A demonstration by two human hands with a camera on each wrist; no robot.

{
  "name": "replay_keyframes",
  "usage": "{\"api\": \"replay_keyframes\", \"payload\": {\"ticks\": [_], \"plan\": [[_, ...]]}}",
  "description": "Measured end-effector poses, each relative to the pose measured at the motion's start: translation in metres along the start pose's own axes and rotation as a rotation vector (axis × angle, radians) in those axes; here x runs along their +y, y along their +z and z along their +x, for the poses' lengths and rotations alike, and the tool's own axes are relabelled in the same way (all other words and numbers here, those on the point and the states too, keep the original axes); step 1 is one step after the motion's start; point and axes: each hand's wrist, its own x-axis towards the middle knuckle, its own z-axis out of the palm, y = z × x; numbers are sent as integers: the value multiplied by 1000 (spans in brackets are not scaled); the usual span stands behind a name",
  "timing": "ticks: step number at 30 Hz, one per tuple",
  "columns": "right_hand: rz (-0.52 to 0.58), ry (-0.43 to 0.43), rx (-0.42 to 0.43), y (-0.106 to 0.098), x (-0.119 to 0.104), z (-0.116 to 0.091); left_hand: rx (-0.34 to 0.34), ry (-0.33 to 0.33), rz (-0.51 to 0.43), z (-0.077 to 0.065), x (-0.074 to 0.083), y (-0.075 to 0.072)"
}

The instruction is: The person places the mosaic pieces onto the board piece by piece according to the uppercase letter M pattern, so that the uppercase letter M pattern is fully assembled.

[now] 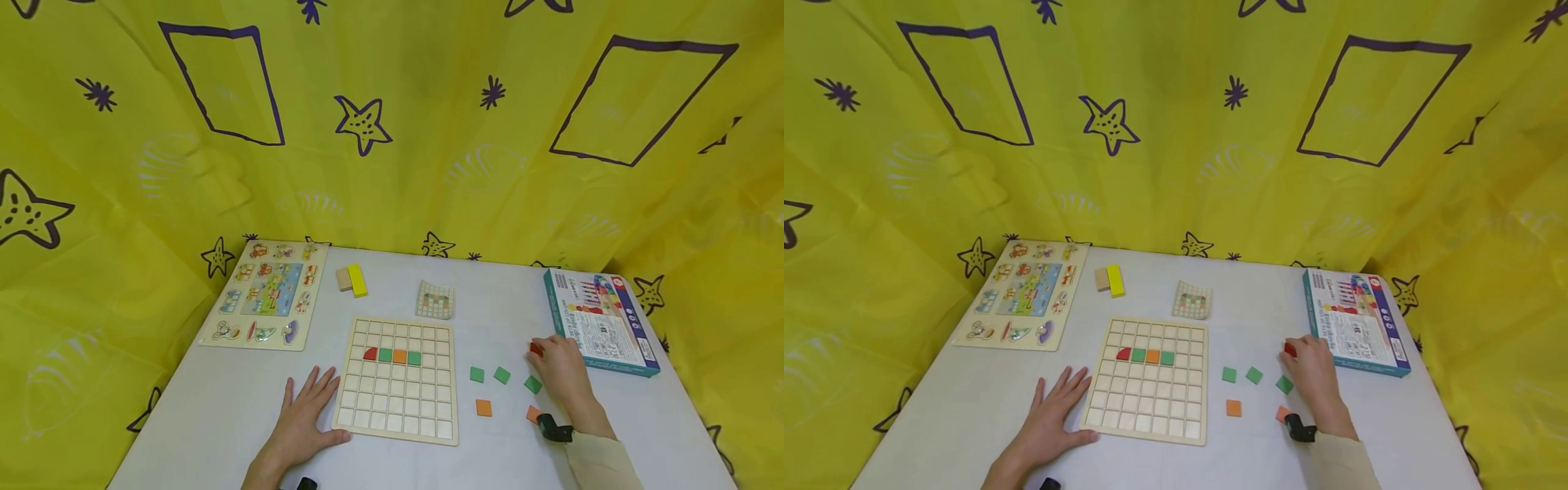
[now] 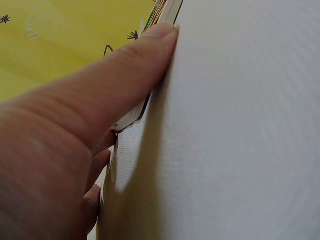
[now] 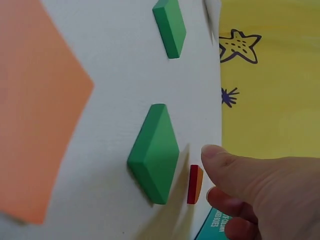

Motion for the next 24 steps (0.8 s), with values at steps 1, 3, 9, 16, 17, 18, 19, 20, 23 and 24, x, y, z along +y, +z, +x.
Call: {"api": "replay_keyframes", "payload": {"ticks": [1,3,9,16,17,18,19,20,23,24], "plan": [[-2,4,-2,1,1,0,1,1,-1,0,0,0],[-7,10,1,2,2,0,2,0,-2,0,0,0],[-28,17,30,6,4,0,-1,-8,2,0,1,0],[-42,27,39,9,4,1,8,-5,2,1,1,0],[-40,27,42,9,4,0,12,-3,1,1,1,0],[-38,29,46,9,4,0,14,-2,2,0,1,0],[-35,31,48,10,4,0,15,-2,3,0,1,0],[-33,34,49,10,3,0,19,1,2,0,1,0],[-26,45,45,10,2,1,20,0,3,0,1,0],[-22,50,43,11,2,1,16,-3,2,0,1,0]]}}
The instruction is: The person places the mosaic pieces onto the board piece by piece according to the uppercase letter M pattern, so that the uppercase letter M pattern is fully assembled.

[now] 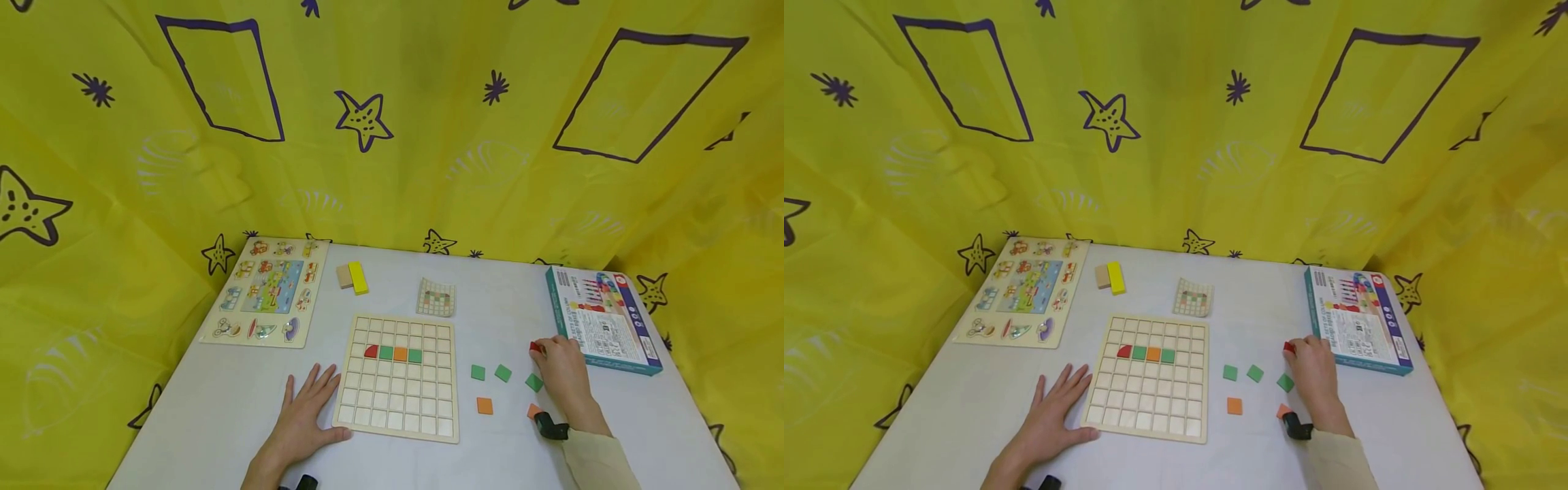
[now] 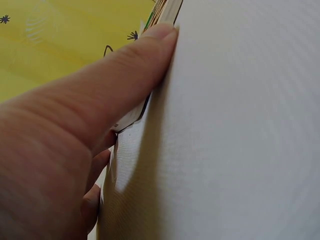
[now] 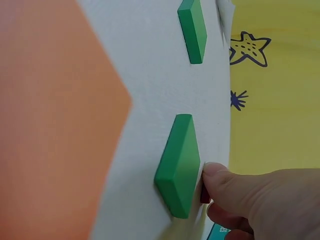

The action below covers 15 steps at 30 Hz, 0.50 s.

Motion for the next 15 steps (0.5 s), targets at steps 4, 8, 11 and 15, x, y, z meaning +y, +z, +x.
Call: {"api": "replay_keyframes", "payload": {"ticks": [4,8,11,15], "plan": [[8,2,-3,1,-1,1,-12,-9,-6,1,0,-1],[16,1,4,3,-3,2,-15,-9,-9,1,0,-1],[25,2,3,3,-6,2,-7,-2,-7,0,0,-1],[37,3,-7,2,-10,4,0,0,-5,0,0,0]]}}
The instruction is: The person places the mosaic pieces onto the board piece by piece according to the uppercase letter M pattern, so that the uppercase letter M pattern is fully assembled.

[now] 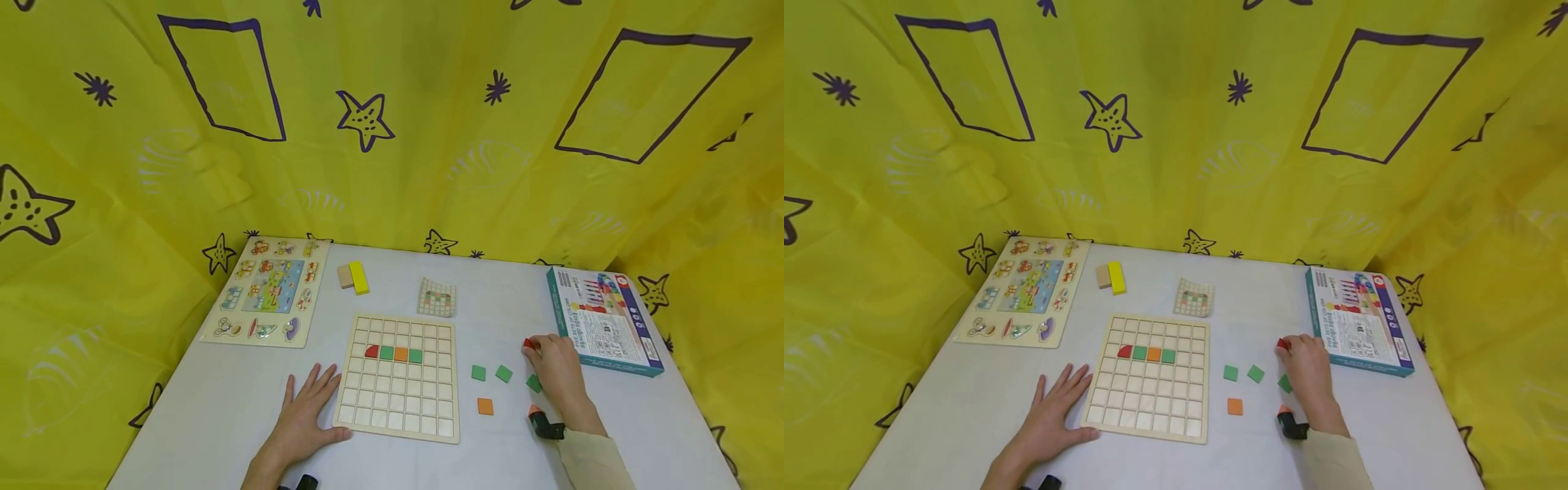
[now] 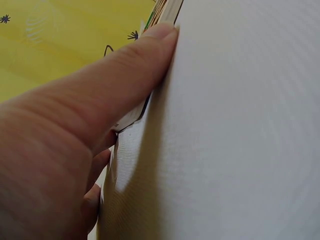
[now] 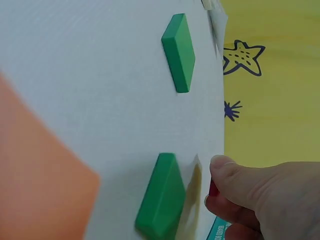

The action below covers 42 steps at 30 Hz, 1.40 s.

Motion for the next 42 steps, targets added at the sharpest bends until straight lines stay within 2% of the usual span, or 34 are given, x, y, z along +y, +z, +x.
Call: {"api": "replay_keyframes", "payload": {"ticks": [10,23,33,42], "plan": [[43,-34,3,-2,-18,7,-19,-12,1,0,0,0],[83,-55,-78,10,-50,11,-19,-9,3,-1,-1,0],[77,-229,-4,18,-77,12,3,1,6,0,0,0],[80,-276,-35,24,-95,12,-4,-3,1,0,-1,0]]}}
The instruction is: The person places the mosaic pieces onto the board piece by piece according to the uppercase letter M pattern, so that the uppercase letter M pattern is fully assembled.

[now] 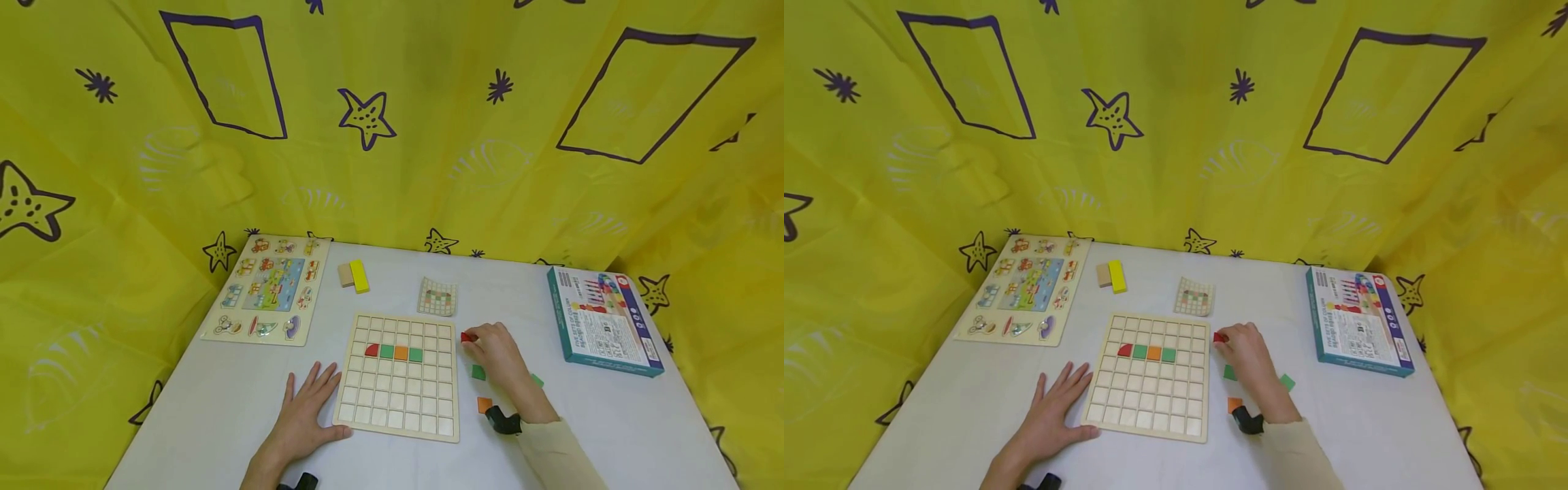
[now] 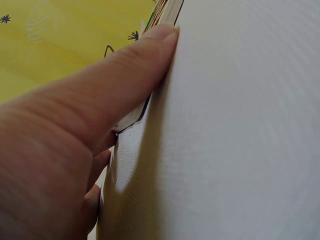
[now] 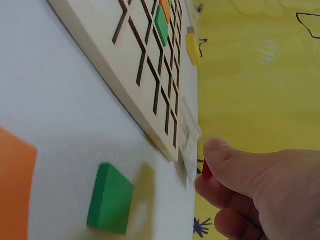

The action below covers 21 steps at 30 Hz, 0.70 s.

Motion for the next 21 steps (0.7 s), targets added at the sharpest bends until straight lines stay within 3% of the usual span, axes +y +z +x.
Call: {"api": "replay_keyframes", "payload": {"ticks": [21], "plan": [[47,-54,-103,27,-39,2,6,-3,12,0,0,0]]}}
